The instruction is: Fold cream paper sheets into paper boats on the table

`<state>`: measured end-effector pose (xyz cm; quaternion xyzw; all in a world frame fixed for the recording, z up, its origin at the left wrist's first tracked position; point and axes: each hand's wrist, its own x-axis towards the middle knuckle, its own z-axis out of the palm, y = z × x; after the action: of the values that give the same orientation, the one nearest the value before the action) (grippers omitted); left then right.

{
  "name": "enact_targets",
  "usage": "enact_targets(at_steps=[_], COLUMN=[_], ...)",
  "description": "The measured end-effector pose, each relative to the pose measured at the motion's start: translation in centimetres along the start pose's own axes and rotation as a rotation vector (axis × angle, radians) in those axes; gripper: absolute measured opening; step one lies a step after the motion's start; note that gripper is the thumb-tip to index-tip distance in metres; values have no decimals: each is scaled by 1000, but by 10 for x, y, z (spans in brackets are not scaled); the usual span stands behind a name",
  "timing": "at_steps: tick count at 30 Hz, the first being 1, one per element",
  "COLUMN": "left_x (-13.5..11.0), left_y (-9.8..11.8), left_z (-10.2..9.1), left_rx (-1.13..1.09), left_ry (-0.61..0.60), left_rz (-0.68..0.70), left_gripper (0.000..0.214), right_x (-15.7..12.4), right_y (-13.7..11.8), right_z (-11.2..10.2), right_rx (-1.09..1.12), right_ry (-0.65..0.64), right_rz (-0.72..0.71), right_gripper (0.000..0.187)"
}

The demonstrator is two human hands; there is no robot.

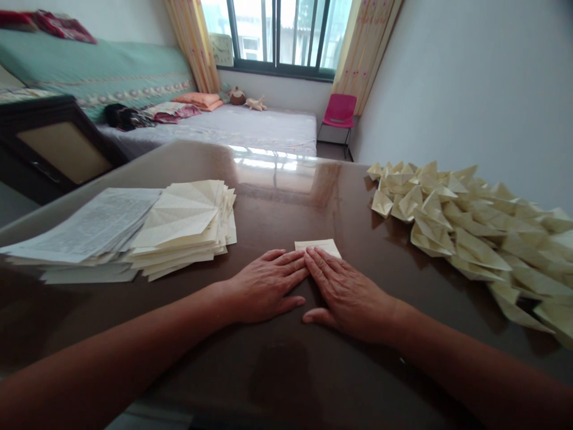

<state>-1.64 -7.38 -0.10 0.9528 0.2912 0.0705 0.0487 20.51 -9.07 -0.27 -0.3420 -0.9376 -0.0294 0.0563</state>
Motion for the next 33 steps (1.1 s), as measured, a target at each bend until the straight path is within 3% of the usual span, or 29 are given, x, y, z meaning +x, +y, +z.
enact_targets(at_steps=[8,13,20,24,30,33], left_x=[-3,-2,-1,0,1,1], left_y=[-4,-4,-5,-6,-6,-5], left_z=[0,-4,-5,-6,-7,-6], left_rx=[29,77,72,62,75,86], left_ry=[-35,46,164,167,159,170], left_rz=[-9,-25,-59,-69,-64,-57], left_gripper=[59,44,31,28,28,28], right_x=[-9,-7,-3,-1,2,3], right_y=[0,-4,-4,-5,-11,-8], right_z=[-6,-19,-32,-30,-21,-27], right_rx=[-170,-241,-261,-265,-203,-255], right_ry=[-81,-115,-137,-111,-52,-127], right_rz=[117,194,227,215,85,187], right_gripper=[100,84,64,62,64,54])
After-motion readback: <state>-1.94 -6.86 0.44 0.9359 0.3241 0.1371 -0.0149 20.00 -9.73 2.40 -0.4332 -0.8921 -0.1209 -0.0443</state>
